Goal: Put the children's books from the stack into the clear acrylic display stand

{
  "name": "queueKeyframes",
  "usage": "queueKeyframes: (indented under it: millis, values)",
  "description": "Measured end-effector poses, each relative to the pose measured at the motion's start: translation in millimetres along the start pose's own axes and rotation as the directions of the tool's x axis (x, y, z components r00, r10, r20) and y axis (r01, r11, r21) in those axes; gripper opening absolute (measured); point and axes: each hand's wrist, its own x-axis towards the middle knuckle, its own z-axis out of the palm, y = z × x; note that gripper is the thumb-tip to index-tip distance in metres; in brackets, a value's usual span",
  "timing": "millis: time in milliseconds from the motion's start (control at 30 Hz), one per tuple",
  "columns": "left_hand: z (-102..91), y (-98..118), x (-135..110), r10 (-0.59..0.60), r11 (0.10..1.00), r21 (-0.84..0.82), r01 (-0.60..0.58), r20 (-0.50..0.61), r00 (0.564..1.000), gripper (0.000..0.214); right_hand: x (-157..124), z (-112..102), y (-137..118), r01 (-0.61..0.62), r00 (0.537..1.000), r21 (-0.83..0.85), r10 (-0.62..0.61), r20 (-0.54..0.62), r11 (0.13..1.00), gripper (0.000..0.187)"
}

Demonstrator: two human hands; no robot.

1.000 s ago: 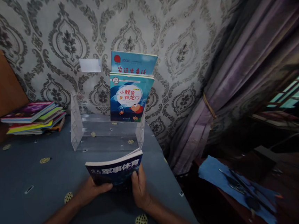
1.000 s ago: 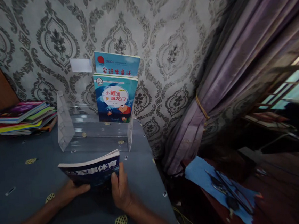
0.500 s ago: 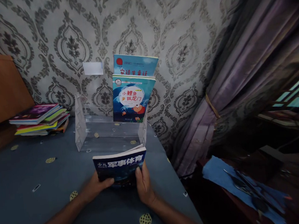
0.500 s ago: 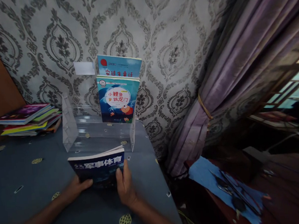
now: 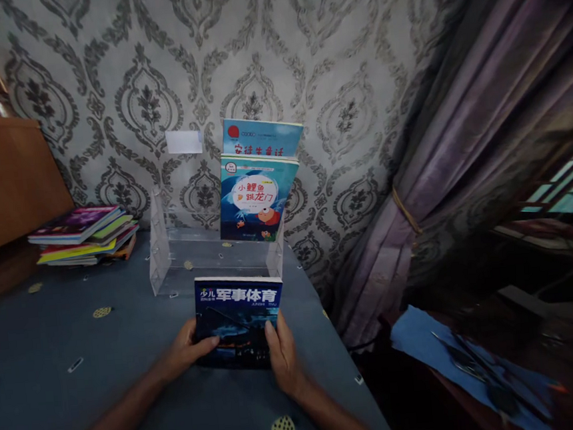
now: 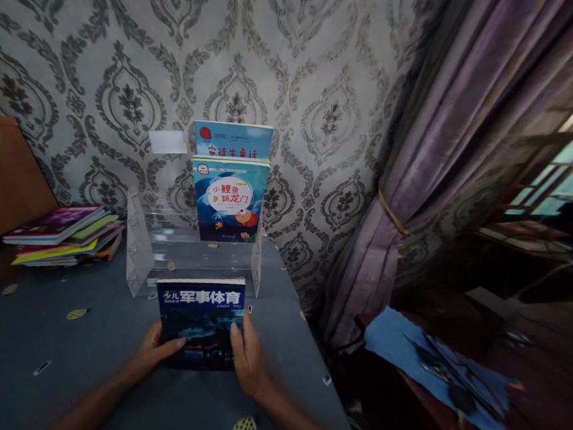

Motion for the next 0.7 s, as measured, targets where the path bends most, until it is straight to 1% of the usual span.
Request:
queueKeyframes:
  millis: [67, 133, 267, 333, 400, 467, 533, 633, 700]
  values:
    - [-5.2, 0, 3, 0.035, 0.999, 0.025, -0.036, 0.033, 0.999, 0.056, 7, -6, -7, 0.054, 0.998, -0.015, -0.053, 0.042, 0.998, 0.042]
    - [-10.7, 2, 5, 0.04, 0.998, 0.045, -0.043, 0.071, 0.997, 0.055, 14, -13, -13, 0.095, 0.993, -0.034, -0.092, 0.08, 0.995, 0.04]
    - [-21.2, 13, 9, 0.041, 0.993, 0.105, -0.059, 0.168, 0.985, 0.049, 24, -23, -20, 0.122, 0.976, -0.011, -0.118, 0.182, 0.992, 0.036]
    - [-25.3, 19, 10, 0.007, 0.987, 0.154, -0.038, 0.199, 0.98, 0.047, 27, -24, -20, 0.098, 0.973, 0.021, -0.1, 0.21, 0.995, 0.034]
    - [-27.7, 24, 12, -0.052, 0.982, 0.186, 0.011, 0.22, 0.974, 0.047, 28, -24, -19, 0.041, 0.971, 0.064, -0.055, 0.233, 0.997, 0.035]
    - [-28.1, 28, 15, -0.094, 0.981, 0.187, 0.047, 0.247, 0.965, 0.046, 29, -24, -17, -0.035, 0.965, 0.108, 0.005, 0.264, 0.994, 0.036]
    - [-26.8, 32, 20, -0.102, 0.983, 0.176, 0.055, 0.271, 0.957, 0.045, 30, -23, -14, -0.085, 0.958, 0.137, 0.043, 0.284, 0.987, 0.036]
    - [-23.8, 37, 29, -0.066, 0.986, 0.166, 0.028, 0.232, 0.97, 0.043, 33, -24, -12, -0.089, 0.962, 0.15, 0.046, 0.27, 0.985, 0.034]
    - [-22.1, 39, 37, -0.021, 0.986, 0.165, -0.009, 0.178, 0.984, 0.04, 36, -24, -13, -0.051, 0.97, 0.129, 0.018, 0.241, 0.99, 0.033]
